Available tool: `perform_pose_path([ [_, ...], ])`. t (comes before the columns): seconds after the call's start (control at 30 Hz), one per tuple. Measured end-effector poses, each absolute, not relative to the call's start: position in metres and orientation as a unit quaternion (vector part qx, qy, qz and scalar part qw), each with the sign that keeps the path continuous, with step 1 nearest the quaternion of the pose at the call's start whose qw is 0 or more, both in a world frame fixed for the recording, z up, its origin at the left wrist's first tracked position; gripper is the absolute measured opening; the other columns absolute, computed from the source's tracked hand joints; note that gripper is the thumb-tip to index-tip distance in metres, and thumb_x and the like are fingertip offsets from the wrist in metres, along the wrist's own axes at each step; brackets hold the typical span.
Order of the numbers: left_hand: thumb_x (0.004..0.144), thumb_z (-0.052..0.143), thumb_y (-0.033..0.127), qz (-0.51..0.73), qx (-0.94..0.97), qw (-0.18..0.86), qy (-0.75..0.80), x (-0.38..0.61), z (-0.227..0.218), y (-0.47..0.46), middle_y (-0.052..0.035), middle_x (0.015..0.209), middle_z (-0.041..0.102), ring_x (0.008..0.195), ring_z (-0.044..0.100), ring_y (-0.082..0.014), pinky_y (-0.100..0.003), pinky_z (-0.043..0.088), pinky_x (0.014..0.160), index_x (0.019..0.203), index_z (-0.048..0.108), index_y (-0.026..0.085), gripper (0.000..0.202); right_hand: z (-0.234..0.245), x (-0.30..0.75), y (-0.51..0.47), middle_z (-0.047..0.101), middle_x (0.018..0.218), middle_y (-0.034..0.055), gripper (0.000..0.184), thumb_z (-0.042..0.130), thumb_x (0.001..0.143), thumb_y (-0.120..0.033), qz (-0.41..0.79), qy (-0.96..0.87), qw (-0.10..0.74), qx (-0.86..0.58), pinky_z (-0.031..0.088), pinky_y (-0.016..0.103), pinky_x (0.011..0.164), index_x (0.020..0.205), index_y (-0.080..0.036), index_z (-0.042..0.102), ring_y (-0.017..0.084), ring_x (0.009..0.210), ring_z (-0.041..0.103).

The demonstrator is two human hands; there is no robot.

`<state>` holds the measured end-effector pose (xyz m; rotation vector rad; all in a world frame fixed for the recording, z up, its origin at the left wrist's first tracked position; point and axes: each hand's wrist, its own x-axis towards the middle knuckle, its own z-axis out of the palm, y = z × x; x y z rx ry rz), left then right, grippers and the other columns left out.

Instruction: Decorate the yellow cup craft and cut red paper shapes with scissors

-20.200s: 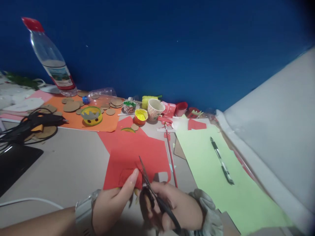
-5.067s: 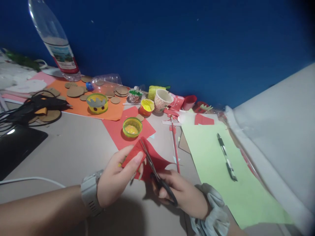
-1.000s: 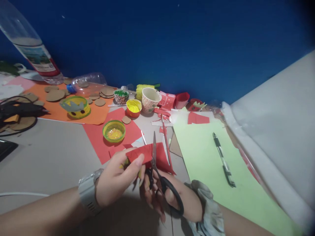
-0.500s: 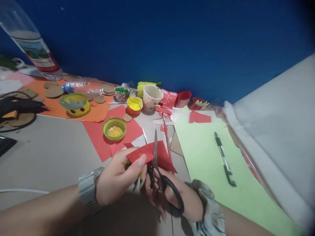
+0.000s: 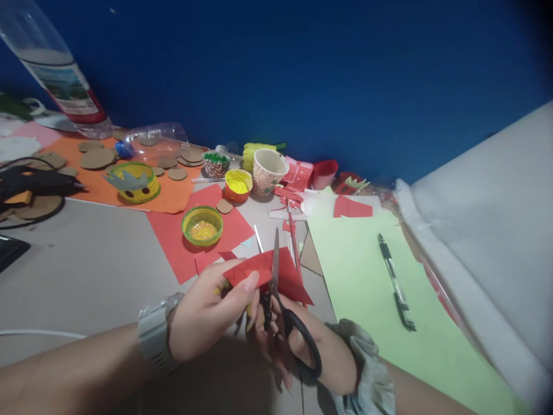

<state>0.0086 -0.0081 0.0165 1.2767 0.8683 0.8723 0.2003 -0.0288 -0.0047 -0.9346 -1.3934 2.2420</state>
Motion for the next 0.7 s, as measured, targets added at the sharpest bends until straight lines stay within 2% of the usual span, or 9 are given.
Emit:
perform_pose_path([
  [0.13,0.098,0.041,0.037,0.383,0.561,0.634,0.37,0.009,0.016,-0.008,0.0011,0.052,0.057,0.042,0.041,-0.0075,-0.02,0.029,0.04,0.061,0.053,0.017,0.043,-0.008,0.197,-0.031,0.052,0.081,0.0006,0.074,0.051,0.072,-0.082,0.771,-0.506,0.213,-0.322,0.048,0.018,0.041,0.11,-0.018,0.049,0.007,0.05,0.05],
  [0.23,0.097,0.041,0.036,0.387,0.56,0.631,0.372,0.008,0.017,-0.007,0.001,0.053,0.057,0.042,0.042,-0.0074,-0.019,0.03,0.041,0.061,0.054,0.017,0.043,-0.012,0.195,-0.033,0.052,0.079,-0.0001,0.068,0.054,0.074,-0.079,0.775,-0.495,0.206,-0.334,0.049,0.018,0.041,0.107,-0.019,0.049,0.007,0.049,0.05],
  [0.4,0.098,0.041,0.037,0.387,0.562,0.63,0.371,0.007,0.017,-0.008,0.0013,0.051,0.057,0.042,0.042,-0.0075,-0.02,0.028,0.041,0.06,0.053,0.018,0.044,-0.006,0.193,-0.034,0.048,0.076,-0.0013,0.063,0.048,0.08,-0.077,0.758,-0.517,0.242,-0.316,0.046,0.016,0.04,0.105,-0.019,0.048,0.006,0.048,0.045],
  [0.6,0.097,0.041,0.038,0.383,0.557,0.635,0.374,0.008,0.016,-0.009,-0.0004,0.054,0.06,0.042,0.041,-0.0083,-0.02,0.03,0.04,0.062,0.055,0.018,0.042,0.004,0.194,-0.03,0.046,0.075,-0.0014,0.063,0.046,0.081,-0.077,0.752,-0.535,0.211,-0.322,0.046,0.017,0.041,0.104,-0.019,0.048,0.007,0.051,0.046],
  [0.7,0.097,0.041,0.036,0.388,0.556,0.633,0.374,0.009,0.016,-0.009,0.0006,0.052,0.058,0.041,0.039,-0.008,-0.02,0.029,0.04,0.062,0.054,0.018,0.042,0.004,0.195,-0.03,0.046,0.076,-0.0012,0.062,0.045,0.082,-0.077,0.748,-0.543,0.205,-0.321,0.046,0.017,0.041,0.104,-0.018,0.047,0.007,0.05,0.045],
])
